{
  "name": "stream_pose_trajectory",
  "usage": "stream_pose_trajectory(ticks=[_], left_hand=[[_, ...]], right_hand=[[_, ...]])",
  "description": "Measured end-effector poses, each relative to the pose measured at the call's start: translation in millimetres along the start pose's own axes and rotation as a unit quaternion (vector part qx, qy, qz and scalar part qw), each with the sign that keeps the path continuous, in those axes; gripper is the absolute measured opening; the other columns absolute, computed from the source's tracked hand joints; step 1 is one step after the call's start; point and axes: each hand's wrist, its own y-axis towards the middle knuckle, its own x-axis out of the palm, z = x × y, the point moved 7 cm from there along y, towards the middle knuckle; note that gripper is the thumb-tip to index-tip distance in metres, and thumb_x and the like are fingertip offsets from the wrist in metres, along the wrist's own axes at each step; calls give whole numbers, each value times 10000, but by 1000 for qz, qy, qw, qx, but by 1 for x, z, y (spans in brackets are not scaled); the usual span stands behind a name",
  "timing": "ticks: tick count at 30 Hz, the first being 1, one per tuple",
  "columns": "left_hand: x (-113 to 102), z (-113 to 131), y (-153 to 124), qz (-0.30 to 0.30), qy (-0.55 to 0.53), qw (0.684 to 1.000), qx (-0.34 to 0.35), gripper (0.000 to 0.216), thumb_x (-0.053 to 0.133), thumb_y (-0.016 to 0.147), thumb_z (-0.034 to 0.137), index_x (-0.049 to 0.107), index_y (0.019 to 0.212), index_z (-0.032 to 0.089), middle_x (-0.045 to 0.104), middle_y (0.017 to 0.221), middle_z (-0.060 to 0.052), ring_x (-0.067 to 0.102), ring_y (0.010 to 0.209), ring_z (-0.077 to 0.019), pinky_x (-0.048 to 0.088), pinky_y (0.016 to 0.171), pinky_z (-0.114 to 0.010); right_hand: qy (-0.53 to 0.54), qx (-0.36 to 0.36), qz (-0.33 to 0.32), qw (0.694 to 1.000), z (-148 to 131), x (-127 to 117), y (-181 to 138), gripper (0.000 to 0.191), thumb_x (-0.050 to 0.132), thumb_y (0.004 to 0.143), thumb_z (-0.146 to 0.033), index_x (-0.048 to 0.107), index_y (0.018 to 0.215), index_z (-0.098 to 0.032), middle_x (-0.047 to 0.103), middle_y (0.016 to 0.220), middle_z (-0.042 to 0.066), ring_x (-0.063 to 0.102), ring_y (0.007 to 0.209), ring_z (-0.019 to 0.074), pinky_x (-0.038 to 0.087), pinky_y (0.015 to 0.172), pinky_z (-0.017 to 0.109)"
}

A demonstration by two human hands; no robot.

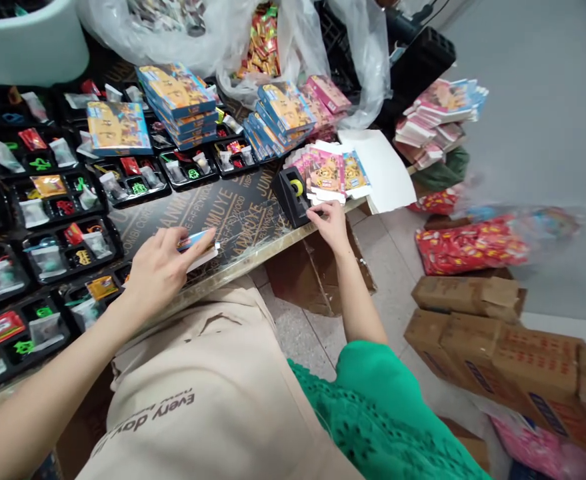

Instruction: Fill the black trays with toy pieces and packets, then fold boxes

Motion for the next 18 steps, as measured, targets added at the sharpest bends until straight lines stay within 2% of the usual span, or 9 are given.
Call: stream_pose_trajectory(ticks=[3, 8, 12, 15, 18], left_hand=[[1, 1, -3, 0, 4, 1000, 5, 617, 420, 895, 77, 503, 1456, 323, 576, 1059, -123, 565, 882, -261, 448, 737, -366], [4, -8, -6, 15, -38, 999, -21, 584, 462, 885, 80, 560, 1405, 325, 603, 1066, -112, 590, 902, -256, 457, 770, -370], [3, -17, -9, 69, -98, 991, -56, 386, 501, 917, 168, 656, 1259, 262, 643, 1051, -100, 612, 901, -253, 484, 778, -377], [3, -19, -10, 89, -123, 986, -65, 268, 534, 926, 223, 684, 1147, 247, 659, 1029, -88, 624, 886, -247, 499, 760, -376], [0, -16, -9, 107, -100, 987, -64, 239, 545, 925, 217, 680, 1120, 249, 652, 1052, -84, 617, 916, -245, 503, 773, -380]], right_hand=[[47, -1, 13, 999, -5, 0, 2, 170, 709, 732, -346, 731, 758, -179, 566, 918, 50, 564, 878, 190, 463, 827, 347], [167, 62, 121, 977, 11, -6, -20, 161, 664, 712, -342, 657, 655, -192, 612, 882, 31, 586, 906, 191, 458, 843, 335], [230, 125, 115, 958, 36, 10, -36, 160, 681, 669, -335, 644, 632, -183, 639, 871, 32, 605, 922, 199, 446, 887, 353], [239, 131, 111, 956, 46, 18, -38, 173, 721, 628, -328, 647, 630, -172, 654, 885, 43, 608, 895, 190, 445, 883, 348], [246, 147, 164, 944, 44, 16, -43, 191, 728, 633, -330, 621, 627, -173, 648, 807, 29, 579, 778, 156, 455, 796, 323]])
